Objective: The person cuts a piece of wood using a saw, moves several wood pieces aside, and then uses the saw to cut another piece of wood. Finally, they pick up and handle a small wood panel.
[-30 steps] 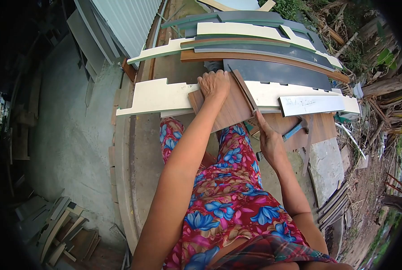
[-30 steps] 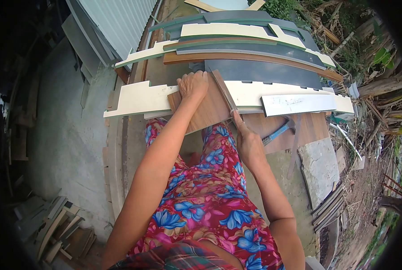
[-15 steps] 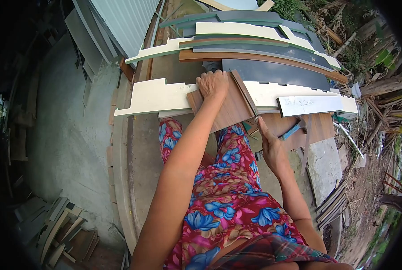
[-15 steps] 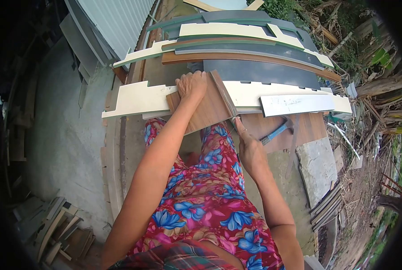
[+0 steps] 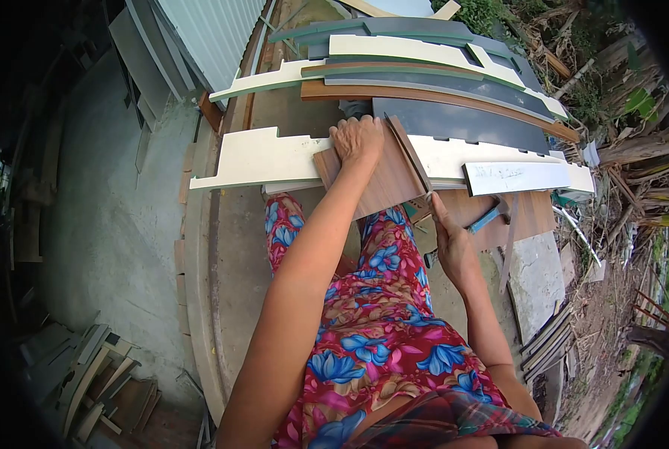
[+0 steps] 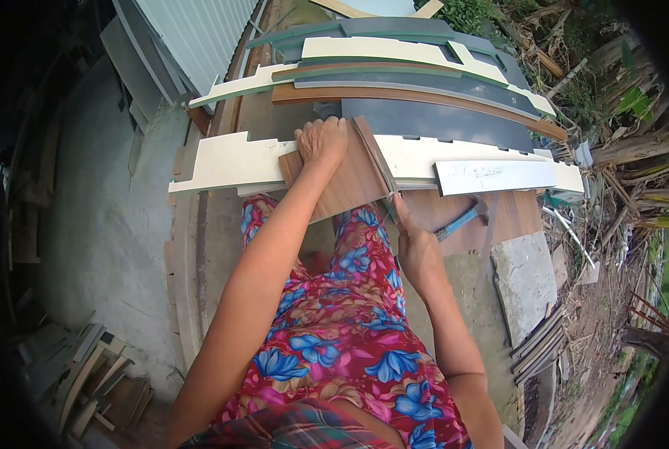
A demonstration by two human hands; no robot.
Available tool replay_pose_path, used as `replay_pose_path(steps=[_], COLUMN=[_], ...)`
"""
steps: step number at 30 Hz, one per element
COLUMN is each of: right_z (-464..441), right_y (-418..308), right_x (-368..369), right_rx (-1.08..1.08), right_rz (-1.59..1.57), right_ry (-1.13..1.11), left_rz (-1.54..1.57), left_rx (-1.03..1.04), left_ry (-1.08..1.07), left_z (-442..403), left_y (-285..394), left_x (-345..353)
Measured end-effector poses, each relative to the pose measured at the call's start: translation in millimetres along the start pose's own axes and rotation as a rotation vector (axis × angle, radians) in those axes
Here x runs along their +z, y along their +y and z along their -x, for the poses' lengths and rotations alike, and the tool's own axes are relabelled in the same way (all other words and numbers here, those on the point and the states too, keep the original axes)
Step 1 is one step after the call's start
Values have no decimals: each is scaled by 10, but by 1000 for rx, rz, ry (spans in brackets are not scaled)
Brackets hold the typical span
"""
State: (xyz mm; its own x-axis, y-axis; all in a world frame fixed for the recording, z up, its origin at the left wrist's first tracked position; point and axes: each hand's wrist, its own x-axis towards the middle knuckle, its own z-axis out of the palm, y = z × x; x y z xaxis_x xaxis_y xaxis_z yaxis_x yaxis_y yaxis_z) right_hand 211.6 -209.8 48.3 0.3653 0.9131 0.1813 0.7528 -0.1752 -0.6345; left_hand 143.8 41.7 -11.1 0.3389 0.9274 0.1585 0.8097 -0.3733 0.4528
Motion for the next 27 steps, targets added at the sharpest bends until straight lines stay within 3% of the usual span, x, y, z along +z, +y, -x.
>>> replay_pose_path(steps=[3, 9, 17, 24, 27], right_z=[-59, -845, 33, -791, -704], right_y=[-129, -49, 49, -106, -157], right_x=[-52, 183, -97, 144, 115], right_rx=[143, 144, 57, 124, 194], right_rz=[54, 138, 58, 198, 208], right_ry=[-121, -161, -66, -181, -236], left_rz=[9, -13, 3, 2, 3], left_rx=[10, -18, -10, -16, -27], left_ry=[-6, 46, -5, 0, -10], left_z=[-10, -13, -12, -16, -29], left_y=[-11, -2, -3, -3, -14], left_x=[10, 30, 14, 14, -5])
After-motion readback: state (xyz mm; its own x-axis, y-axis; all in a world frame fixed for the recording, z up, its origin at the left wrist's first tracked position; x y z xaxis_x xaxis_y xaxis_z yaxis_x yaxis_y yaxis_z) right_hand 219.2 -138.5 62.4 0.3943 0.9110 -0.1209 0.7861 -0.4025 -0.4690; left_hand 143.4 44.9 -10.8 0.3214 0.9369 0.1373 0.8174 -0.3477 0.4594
